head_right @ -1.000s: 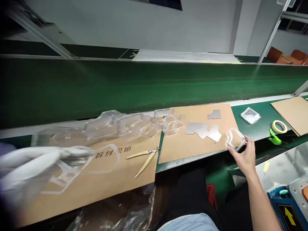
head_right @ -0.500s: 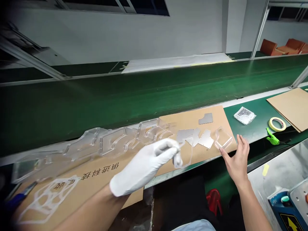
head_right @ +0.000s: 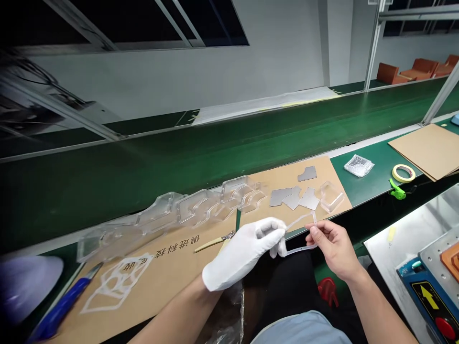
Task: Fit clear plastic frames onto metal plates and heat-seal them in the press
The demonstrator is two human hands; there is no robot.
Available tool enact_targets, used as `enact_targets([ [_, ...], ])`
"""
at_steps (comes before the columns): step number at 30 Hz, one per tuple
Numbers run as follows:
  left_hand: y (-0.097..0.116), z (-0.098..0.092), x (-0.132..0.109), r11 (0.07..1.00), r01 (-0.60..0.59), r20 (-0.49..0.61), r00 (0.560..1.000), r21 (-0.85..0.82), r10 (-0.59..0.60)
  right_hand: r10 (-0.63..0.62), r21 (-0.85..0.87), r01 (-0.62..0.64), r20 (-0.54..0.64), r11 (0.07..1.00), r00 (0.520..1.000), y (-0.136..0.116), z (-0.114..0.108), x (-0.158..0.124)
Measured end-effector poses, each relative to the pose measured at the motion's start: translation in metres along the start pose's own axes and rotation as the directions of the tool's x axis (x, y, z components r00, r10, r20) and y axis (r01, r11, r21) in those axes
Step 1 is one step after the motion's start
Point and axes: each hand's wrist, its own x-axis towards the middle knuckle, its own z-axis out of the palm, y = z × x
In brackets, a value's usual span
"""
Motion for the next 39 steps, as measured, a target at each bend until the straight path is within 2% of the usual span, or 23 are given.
enact_targets([
  [3, -0.009, 0.005, -0.014, 0.999, -0.028, -0.030, 0.999, 0.016, 0.029, -0.057, -0.126, 0.058, 0.013, 0.990, 0.998, -0.011, 0.001, -0.018],
  [6, -0.018, 0.010, -0.027, 0.998, -0.063, 0.003, 0.998, -0.011, 0.063, -0.111, -0.229, 0.117, 0.039, 0.966, 0.993, -0.023, 0.006, -0.038],
  [13, -0.046, 0.016, -0.049, 0.979, -0.202, 0.040, 0.978, -0.025, 0.203, -0.210, -0.496, 0.229, 0.094, 0.838, 0.973, -0.046, 0.023, -0.081],
  [15, -0.053, 0.016, -0.052, 0.971, -0.233, 0.038, 0.971, -0.051, 0.235, -0.218, -0.565, 0.252, 0.129, 0.786, 0.967, -0.052, 0.028, -0.092],
  [17, -0.060, 0.016, -0.053, 0.967, -0.214, 0.062, 0.973, -0.138, 0.224, -0.228, -0.638, 0.303, 0.200, 0.708, 0.953, -0.060, 0.034, -0.102],
  [21, -0.069, 0.021, -0.051, 0.937, -0.143, 0.203, 0.955, -0.320, 0.215, -0.221, -0.719, 0.430, 0.371, 0.547, 0.902, -0.077, 0.042, -0.118],
  [23, -0.071, 0.029, -0.047, 0.911, -0.155, 0.272, 0.923, -0.382, 0.272, -0.202, -0.742, 0.464, 0.421, 0.484, 0.884, -0.084, 0.043, -0.123],
  [25, -0.073, 0.043, -0.043, 0.867, -0.124, 0.384, 0.860, -0.483, 0.337, -0.199, -0.739, 0.497, 0.460, 0.455, 0.865, -0.088, 0.042, -0.126],
  [28, -0.073, 0.066, -0.035, 0.773, 0.071, 0.578, 0.707, -0.631, 0.407, -0.217, -0.671, 0.549, 0.517, 0.499, 0.828, -0.088, 0.036, -0.126],
  [29, -0.073, 0.073, -0.032, 0.752, 0.116, 0.607, 0.675, -0.649, 0.420, -0.221, -0.642, 0.560, 0.532, 0.523, 0.817, -0.087, 0.033, -0.124],
  [30, -0.073, 0.079, -0.029, 0.744, 0.128, 0.614, 0.664, -0.656, 0.427, -0.224, -0.615, 0.568, 0.545, 0.547, 0.808, -0.085, 0.030, -0.121],
  [33, -0.070, 0.089, -0.021, 0.780, 0.061, 0.588, 0.695, -0.622, 0.414, -0.223, -0.553, 0.564, 0.564, 0.614, 0.795, -0.080, 0.018, -0.110],
  [36, -0.062, 0.085, -0.017, 0.822, 0.074, 0.597, 0.724, -0.565, 0.345, -0.210, -0.516, 0.550, 0.575, 0.657, 0.791, -0.077, 0.005, -0.097],
  [39, -0.049, 0.072, -0.012, 0.866, 0.068, 0.529, 0.814, -0.495, 0.239, -0.195, -0.504, 0.515, 0.556, 0.694, 0.808, -0.075, -0.011, -0.086],
])
